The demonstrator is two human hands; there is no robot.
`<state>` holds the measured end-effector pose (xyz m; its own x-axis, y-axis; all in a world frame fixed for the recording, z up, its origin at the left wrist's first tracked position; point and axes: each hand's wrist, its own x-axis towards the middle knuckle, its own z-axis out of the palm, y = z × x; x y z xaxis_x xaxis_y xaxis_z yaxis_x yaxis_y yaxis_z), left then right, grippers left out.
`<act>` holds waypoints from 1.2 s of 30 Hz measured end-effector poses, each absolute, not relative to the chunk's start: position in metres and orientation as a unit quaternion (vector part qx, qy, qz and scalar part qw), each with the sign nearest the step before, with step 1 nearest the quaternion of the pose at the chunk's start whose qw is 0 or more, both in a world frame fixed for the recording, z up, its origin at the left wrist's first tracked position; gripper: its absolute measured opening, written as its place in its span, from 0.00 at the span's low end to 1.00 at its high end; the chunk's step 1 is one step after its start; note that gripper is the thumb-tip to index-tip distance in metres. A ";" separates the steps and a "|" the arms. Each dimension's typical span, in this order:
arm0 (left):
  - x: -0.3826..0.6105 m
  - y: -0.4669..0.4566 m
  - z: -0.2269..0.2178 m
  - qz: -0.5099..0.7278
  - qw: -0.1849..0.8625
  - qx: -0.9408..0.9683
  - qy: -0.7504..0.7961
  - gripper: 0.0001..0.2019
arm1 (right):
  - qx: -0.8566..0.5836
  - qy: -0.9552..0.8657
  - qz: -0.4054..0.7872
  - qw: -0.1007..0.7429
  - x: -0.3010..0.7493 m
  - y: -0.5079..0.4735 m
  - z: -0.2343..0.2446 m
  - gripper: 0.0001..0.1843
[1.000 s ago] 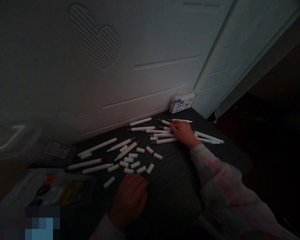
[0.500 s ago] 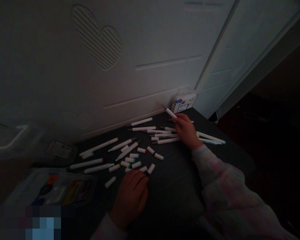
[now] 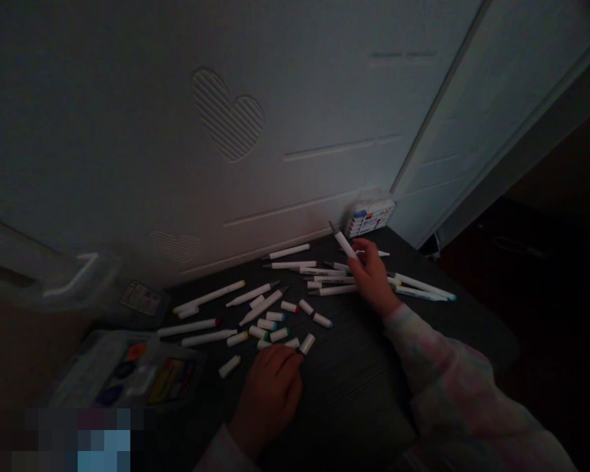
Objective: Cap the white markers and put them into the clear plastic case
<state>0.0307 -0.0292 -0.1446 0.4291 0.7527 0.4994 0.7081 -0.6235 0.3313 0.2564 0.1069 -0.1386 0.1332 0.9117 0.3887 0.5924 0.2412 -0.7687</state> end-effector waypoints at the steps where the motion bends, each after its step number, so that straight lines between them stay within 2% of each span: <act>1: 0.031 -0.029 -0.144 0.313 0.038 0.843 0.437 0.11 | -0.587 -0.636 0.172 0.471 0.255 0.107 -0.139 0.19; 12: 0.025 -0.025 -0.161 0.350 -0.032 0.845 0.404 0.13 | -0.549 -0.630 0.170 0.522 0.243 0.102 -0.139 0.15; 19: 0.026 -0.029 -0.159 0.347 -0.052 0.839 0.416 0.13 | -0.514 -0.598 0.244 0.564 0.235 0.092 -0.132 0.13; 23: 0.027 -0.031 -0.156 0.344 -0.046 0.834 0.429 0.13 | -0.478 -0.543 0.340 0.601 0.211 0.082 -0.123 0.15; 26: 0.027 -0.032 -0.158 0.347 -0.045 0.832 0.432 0.13 | -0.426 -0.481 0.465 0.609 0.188 0.077 -0.116 0.16; 31: 0.027 -0.035 -0.161 0.327 -0.043 0.834 0.442 0.13 | -0.306 -0.372 0.684 0.548 0.162 0.069 -0.107 0.16; 36: 0.027 -0.034 -0.158 0.330 -0.019 0.828 0.454 0.12 | -0.236 -0.279 0.785 0.500 0.155 0.051 -0.115 0.13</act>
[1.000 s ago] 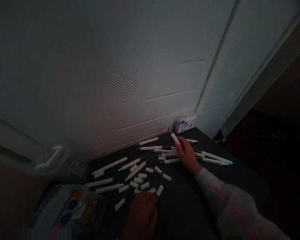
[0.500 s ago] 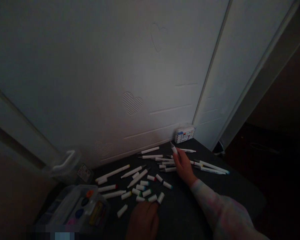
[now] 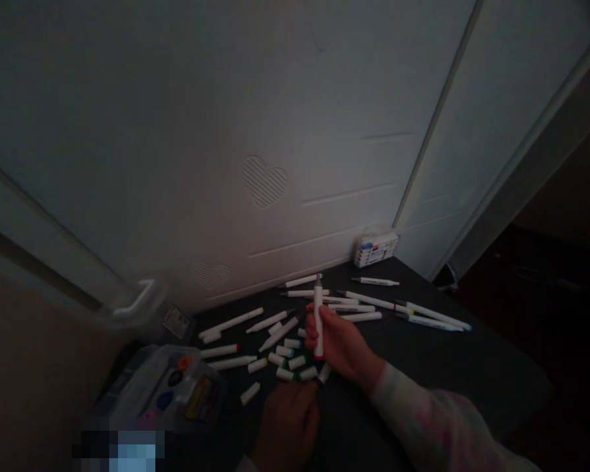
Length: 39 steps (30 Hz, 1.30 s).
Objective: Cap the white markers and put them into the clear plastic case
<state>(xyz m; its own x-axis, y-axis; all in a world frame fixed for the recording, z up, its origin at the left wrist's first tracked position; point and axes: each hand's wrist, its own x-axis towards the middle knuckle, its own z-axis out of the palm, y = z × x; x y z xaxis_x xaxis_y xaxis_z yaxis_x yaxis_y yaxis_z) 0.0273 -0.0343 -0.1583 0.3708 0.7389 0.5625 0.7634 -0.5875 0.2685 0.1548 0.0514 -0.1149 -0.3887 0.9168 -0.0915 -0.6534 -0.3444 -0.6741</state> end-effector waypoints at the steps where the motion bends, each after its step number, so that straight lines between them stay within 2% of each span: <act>1: 0.027 -0.034 -0.157 -0.334 0.011 -0.826 -0.455 0.12 | -0.224 -0.266 0.798 0.491 0.153 0.048 -0.118 0.12; 6: 0.027 -0.032 -0.151 -0.362 -0.008 -0.809 -0.464 0.10 | -0.175 -0.214 0.854 0.441 0.149 0.037 -0.124 0.12; 14: 0.024 -0.034 -0.144 -0.352 -0.077 -0.786 -0.503 0.09 | -0.148 -0.204 0.870 0.424 0.154 0.029 -0.119 0.11; 22: 0.023 -0.031 -0.138 -0.370 -0.077 -0.783 -0.494 0.09 | -0.088 -0.189 0.907 0.367 0.159 0.026 -0.118 0.12; 32: 0.022 -0.033 -0.139 -0.391 -0.046 -0.771 -0.500 0.06 | -0.238 -0.328 0.835 0.373 0.159 0.026 -0.123 0.13; 39: 0.019 -0.033 -0.141 -0.416 -0.032 -0.770 -0.482 0.06 | -0.275 -0.384 0.810 0.346 0.155 0.022 -0.125 0.12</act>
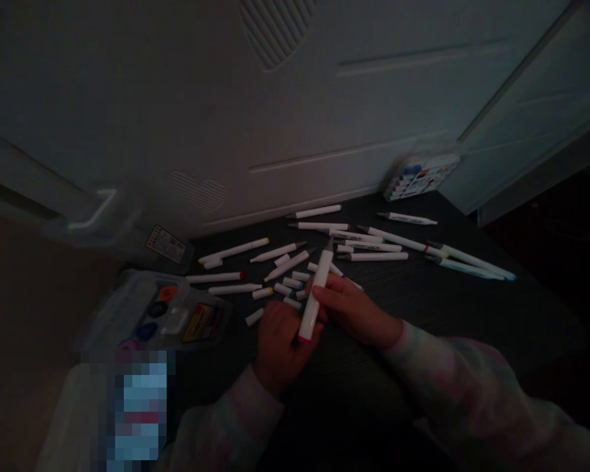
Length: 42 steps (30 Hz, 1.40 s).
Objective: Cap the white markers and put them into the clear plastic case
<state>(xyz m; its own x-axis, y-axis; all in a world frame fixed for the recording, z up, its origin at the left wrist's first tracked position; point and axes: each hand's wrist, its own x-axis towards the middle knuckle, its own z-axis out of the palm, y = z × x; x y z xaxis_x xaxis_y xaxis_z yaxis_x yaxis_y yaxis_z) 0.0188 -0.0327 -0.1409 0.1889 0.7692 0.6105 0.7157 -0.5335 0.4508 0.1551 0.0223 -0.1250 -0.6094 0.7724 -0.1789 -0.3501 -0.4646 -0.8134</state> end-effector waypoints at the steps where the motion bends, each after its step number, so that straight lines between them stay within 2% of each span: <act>1: 0.018 -0.033 -0.141 0.424 0.041 0.768 0.477 0.05 | -0.278 -0.370 0.820 0.337 0.154 0.022 -0.125 0.13; 7: 0.014 -0.037 -0.138 0.443 0.122 0.790 0.407 0.08 | -0.233 -0.292 0.890 0.261 0.152 0.017 -0.122 0.13; 15: 0.017 -0.039 -0.140 0.466 0.139 0.780 0.394 0.14 | -0.226 -0.289 0.896 0.251 0.151 0.012 -0.124 0.15; 19: 0.016 -0.039 -0.142 0.484 0.116 0.776 0.388 0.10 | -0.237 -0.292 0.885 0.274 0.150 0.011 -0.120 0.13; 22: 0.013 -0.038 -0.145 0.505 0.100 0.764 0.388 0.10 | -0.251 -0.284 0.873 0.307 0.152 0.014 -0.117 0.11; 29: 0.005 -0.032 -0.155 0.590 0.046 0.638 0.492 0.10 | -0.309 -0.235 0.832 0.396 0.161 0.032 -0.116 0.10; 35: 0.009 -0.030 -0.148 0.539 0.053 0.655 0.527 0.03 | -0.325 -0.248 0.806 0.429 0.163 0.035 -0.116 0.09; 42: 0.014 -0.024 -0.145 0.381 0.035 0.773 0.506 0.07 | -0.331 -0.257 0.777 0.469 0.165 0.039 -0.116 0.08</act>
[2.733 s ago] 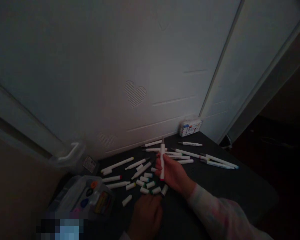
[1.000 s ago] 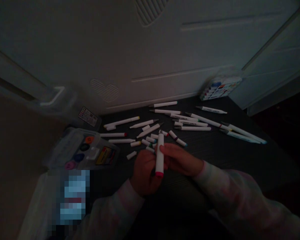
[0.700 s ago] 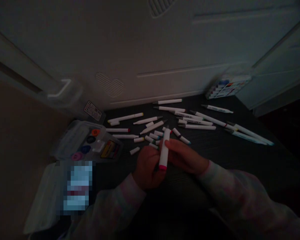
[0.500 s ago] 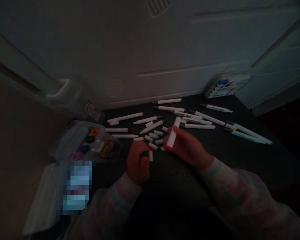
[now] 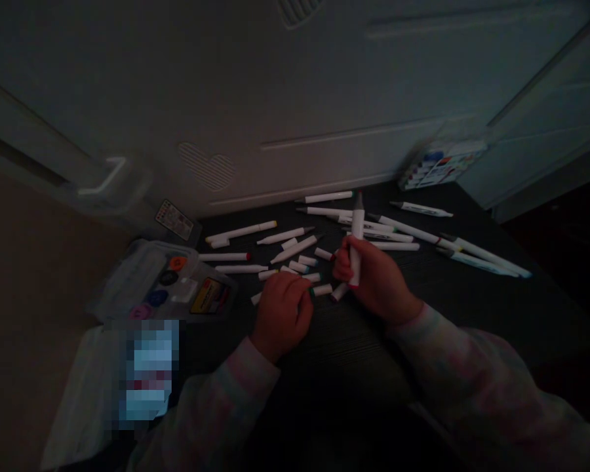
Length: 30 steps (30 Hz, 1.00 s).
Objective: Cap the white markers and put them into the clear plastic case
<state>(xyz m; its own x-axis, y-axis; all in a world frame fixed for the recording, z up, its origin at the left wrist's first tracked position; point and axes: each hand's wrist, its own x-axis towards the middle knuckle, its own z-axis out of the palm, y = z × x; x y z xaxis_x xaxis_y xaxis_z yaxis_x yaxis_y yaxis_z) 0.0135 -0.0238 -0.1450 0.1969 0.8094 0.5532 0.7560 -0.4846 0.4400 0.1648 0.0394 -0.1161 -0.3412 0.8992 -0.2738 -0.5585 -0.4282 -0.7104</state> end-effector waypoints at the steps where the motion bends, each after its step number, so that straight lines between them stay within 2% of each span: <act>1: 0.014 -0.023 -0.145 0.357 0.035 0.786 0.504 0.08 | -0.335 -0.269 0.768 0.475 0.165 0.040 -0.116 0.08; 4: 0.017 -0.024 -0.146 0.278 0.042 0.810 0.515 0.12 | -0.342 -0.296 0.748 0.486 0.164 0.040 -0.116 0.08; 8: 0.019 -0.024 -0.147 0.218 0.028 0.817 0.533 0.11 | -0.346 -0.299 0.740 0.494 0.163 0.040 -0.117 0.09; 22: 0.022 -0.025 -0.145 0.213 0.022 0.825 0.523 0.07 | -0.355 -0.307 0.718 0.515 0.166 0.044 -0.117 0.09; 27: 0.020 -0.024 -0.146 0.290 0.012 0.810 0.509 0.06 | -0.457 -0.424 0.583 0.521 0.176 0.051 -0.120 0.06; 30: 0.020 -0.023 -0.147 0.335 0.006 0.803 0.493 0.07 | -0.538 -0.563 0.425 0.461 0.182 0.057 -0.122 0.04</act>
<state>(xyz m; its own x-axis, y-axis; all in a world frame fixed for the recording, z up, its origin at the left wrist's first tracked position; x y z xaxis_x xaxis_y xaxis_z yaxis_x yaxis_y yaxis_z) 0.0199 -0.0234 -0.1470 0.2890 0.7963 0.5313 0.7883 -0.5129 0.3399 0.1821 0.0567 -0.1220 0.0044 0.9980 0.0631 0.2143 0.0607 -0.9749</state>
